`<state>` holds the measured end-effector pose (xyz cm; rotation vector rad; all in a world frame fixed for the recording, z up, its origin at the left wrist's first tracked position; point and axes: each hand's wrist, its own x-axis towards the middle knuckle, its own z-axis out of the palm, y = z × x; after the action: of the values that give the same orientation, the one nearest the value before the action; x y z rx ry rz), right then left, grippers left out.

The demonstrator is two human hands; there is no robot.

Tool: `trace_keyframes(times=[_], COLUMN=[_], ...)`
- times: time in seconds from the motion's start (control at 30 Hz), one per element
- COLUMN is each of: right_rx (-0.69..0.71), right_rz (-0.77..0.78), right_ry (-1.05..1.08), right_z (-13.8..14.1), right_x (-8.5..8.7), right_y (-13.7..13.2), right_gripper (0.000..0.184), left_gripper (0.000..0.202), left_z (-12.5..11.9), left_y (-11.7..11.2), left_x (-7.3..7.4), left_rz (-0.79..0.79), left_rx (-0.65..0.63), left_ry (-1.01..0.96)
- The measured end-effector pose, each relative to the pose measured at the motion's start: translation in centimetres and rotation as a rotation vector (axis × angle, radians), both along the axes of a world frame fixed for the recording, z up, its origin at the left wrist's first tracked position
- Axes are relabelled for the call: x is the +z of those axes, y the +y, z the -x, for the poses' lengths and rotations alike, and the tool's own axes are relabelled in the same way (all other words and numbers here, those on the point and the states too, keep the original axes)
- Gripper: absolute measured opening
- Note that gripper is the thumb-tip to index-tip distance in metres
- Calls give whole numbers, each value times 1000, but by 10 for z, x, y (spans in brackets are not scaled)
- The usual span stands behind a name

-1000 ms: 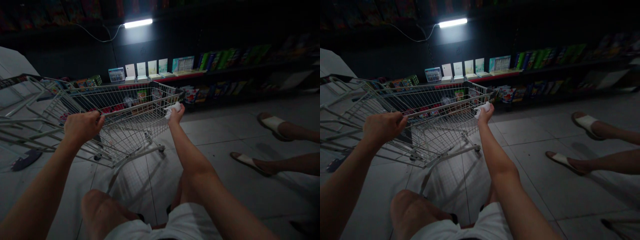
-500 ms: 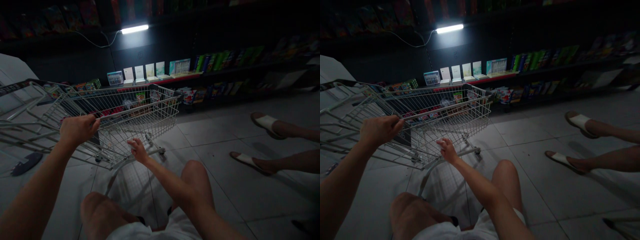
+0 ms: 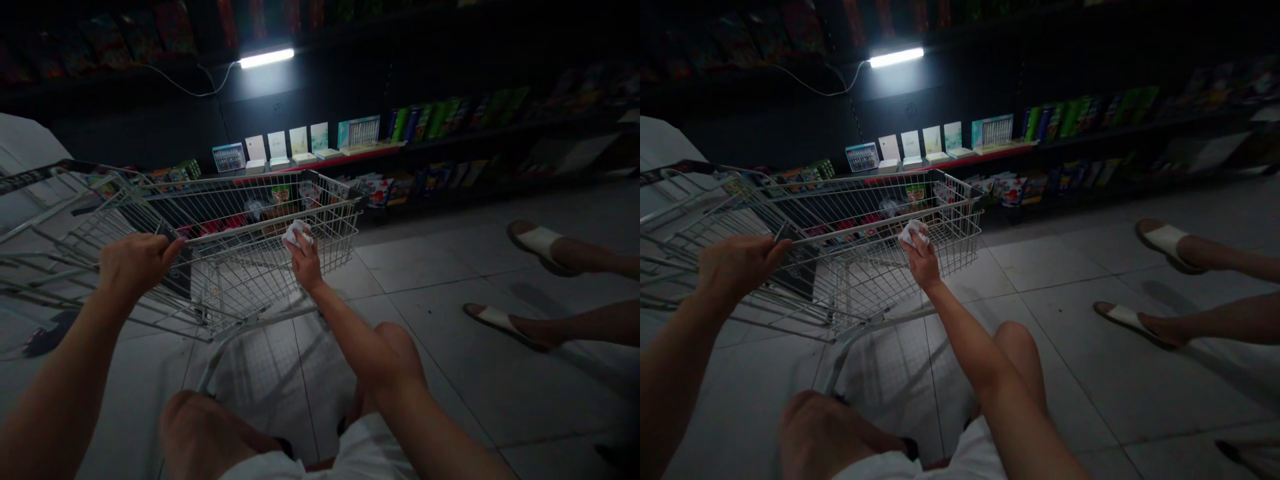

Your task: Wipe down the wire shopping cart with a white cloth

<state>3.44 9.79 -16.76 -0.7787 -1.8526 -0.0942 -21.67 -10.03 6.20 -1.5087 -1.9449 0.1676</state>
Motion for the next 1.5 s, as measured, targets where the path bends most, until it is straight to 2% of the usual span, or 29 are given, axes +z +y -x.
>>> trace_keyframes(times=[0.07,0.13,0.2,0.23,0.27,0.33,0.43,0.5,0.57,0.6,0.67,0.83,0.9,0.93,1.0,1.17,1.23,1.3,1.37,1.5], right_rx=[10,22,39,41,34,17,23,40,49,49,34,8,28,39,48,47,56,58,19,-222], right_rz=[82,166,233,256,265,220,42,-37,-64,-63,-54,-18,2,4,-19,-212,-266,-269,-226,-66], right_ry=[-53,-81,-77,-67,-43,33,147,122,58,29,-2,-62,-95,-100,-72,13,-47,-115,-140,-10], right_z=[0,-4,-10,-12,-15,-15,-6,5,18,23,31,25,14,8,0,8,9,-5,-37,-119], right_x=[-39,-70,-84,-85,-79,-54,10,50,73,75,65,-1,-14,-14,-1,74,90,90,79,52], right_y=[-7,-13,-16,-16,-15,-13,-7,-2,1,2,3,-2,-8,-12,-22,-37,-29,-14,5,37], right_gripper=[51,52,52,50,49,48,53,55,55,53,51,44,41,40,40,41,39,38,39,43], left_gripper=[66,65,61,59,57,55,51,51,51,50,49,47,46,46,46,48,48,47,47,50], left_z=[-9,-22,-38,-48,-58,-79,-102,-108,-109,-108,-105,-101,-101,-101,-100,-98,-96,-93,-89,-80], left_y=[7,19,36,45,54,72,94,103,108,109,109,104,102,101,98,88,81,74,66,52], left_x=[1,3,4,3,2,-2,-14,-22,-28,-31,-33,-36,-37,-38,-39,-39,-38,-38,-39,-40], left_rz=[-10,-23,-36,-46,-38,-7,57,33,-13,-28,-45,-83,-90,-90,-90,-92,-64,-46,-46,-42], left_rx=[-28,-57,-89,-116,-146,-194,-208,-197,-197,-202,-211,-252,-260,-262,-265,-273,-271,-267,-268,-259], left_ry=[-10,-57,-121,-141,-162,-196,-232,-236,-230,-226,-218,-219,-222,-222,-218,-197,-196,-192,-182,-166])
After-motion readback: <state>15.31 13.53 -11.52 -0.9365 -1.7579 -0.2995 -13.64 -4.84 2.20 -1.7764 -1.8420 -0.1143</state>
